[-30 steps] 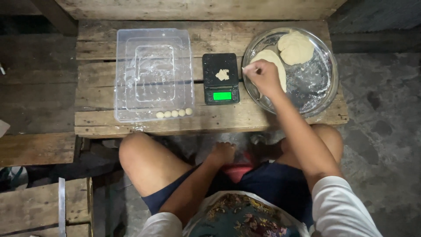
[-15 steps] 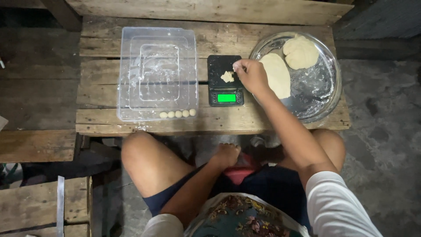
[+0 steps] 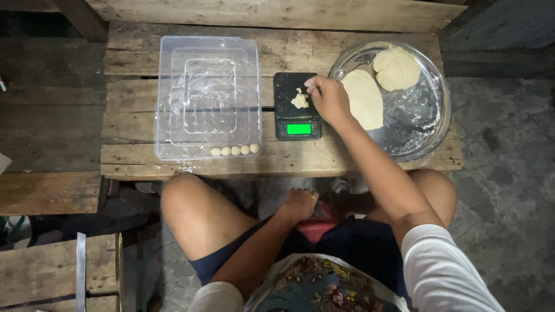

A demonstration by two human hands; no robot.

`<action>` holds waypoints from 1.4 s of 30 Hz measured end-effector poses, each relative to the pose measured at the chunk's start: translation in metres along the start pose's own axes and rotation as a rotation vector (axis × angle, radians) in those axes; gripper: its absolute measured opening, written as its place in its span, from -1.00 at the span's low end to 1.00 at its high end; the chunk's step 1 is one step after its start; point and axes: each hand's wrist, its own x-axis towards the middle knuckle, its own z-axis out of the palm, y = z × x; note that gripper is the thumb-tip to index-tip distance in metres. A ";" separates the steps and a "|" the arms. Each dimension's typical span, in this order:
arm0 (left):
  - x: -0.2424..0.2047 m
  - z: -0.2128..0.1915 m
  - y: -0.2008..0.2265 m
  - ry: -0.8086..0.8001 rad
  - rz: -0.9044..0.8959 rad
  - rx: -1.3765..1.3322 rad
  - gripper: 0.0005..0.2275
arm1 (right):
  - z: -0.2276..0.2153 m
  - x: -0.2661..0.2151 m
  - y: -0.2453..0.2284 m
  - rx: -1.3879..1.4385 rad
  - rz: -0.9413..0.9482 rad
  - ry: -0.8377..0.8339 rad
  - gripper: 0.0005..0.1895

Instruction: The person portions dough from a large mass on a metal tray, weighs each piece on a digital scale, rolls it into a ball, and places it in a plastic container. The process is repeated multiple times.

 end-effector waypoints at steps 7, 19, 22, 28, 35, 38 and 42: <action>-0.017 -0.021 0.010 0.020 -0.013 -0.022 -0.65 | -0.007 -0.004 -0.021 -0.092 0.026 0.021 -0.86; -0.010 -0.012 0.001 -0.014 -0.031 -0.019 -0.65 | 0.018 0.023 -0.037 -0.476 0.073 -0.132 -0.87; -0.013 -0.015 0.002 0.004 -0.014 -0.033 -0.66 | 0.005 0.022 -0.023 -0.207 0.078 -0.022 -0.84; -0.016 -0.025 0.010 -0.062 0.001 -0.029 -0.64 | -0.041 -0.007 0.025 0.111 0.013 0.085 -0.81; 0.012 0.010 0.004 -0.058 -0.009 0.010 -0.63 | -0.083 -0.067 0.057 -0.307 0.219 0.062 -0.92; -0.002 -0.005 0.010 -0.077 -0.022 -0.002 -0.63 | -0.076 -0.070 0.078 -0.500 0.152 0.048 -0.94; 0.000 -0.001 0.006 -0.068 -0.057 0.004 -0.65 | -0.078 -0.077 0.075 -0.632 0.035 0.079 -0.94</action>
